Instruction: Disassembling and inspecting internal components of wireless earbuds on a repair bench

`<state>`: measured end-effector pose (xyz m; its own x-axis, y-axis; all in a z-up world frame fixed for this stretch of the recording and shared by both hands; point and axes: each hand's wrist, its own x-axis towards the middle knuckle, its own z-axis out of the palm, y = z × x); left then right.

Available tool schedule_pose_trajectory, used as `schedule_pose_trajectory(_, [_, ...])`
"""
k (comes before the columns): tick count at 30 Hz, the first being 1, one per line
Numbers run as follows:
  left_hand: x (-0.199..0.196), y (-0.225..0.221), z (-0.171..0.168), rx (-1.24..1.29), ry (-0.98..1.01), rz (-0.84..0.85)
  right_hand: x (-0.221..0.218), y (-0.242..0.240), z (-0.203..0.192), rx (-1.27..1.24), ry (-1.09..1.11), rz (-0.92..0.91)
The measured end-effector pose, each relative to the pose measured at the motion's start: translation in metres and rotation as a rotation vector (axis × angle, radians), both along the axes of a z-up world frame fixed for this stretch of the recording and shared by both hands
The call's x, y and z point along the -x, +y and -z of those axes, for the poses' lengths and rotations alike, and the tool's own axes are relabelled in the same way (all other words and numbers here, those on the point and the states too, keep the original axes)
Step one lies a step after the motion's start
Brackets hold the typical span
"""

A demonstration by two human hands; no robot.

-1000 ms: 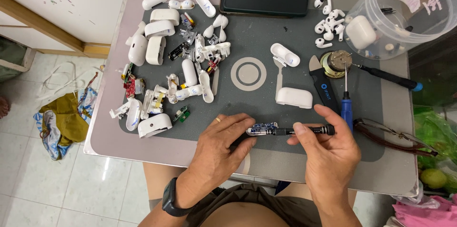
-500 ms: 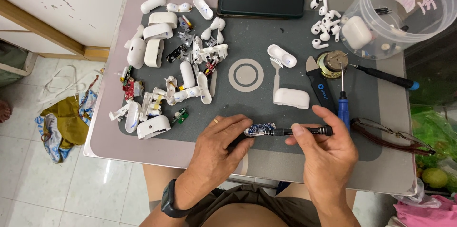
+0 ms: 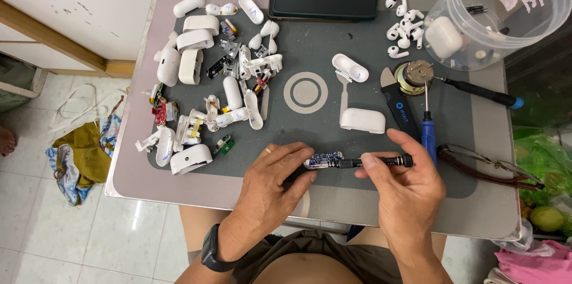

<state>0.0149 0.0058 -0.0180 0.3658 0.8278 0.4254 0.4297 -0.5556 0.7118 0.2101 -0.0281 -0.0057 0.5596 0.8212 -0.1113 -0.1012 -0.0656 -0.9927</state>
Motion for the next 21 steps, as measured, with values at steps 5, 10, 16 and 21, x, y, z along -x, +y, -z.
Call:
schedule_pose_trajectory(5, [0.000, -0.001, -0.004, 0.027, -0.003, -0.003, 0.000, 0.000, 0.000, -0.011, -0.018, -0.001])
schedule_pose_trajectory(10, [0.000, 0.000, -0.001, 0.018, 0.002, 0.006, 0.000, 0.000, -0.002, -0.007, -0.011, -0.003])
schedule_pose_trajectory(16, [-0.001, -0.001, -0.004, 0.025, -0.003, 0.000, 0.000, -0.002, -0.004, 0.013, 0.001, -0.002])
schedule_pose_trajectory(21, [-0.001, -0.001, -0.006, 0.011, -0.002, -0.006, 0.001, -0.002, -0.001, 0.008, -0.049, 0.000])
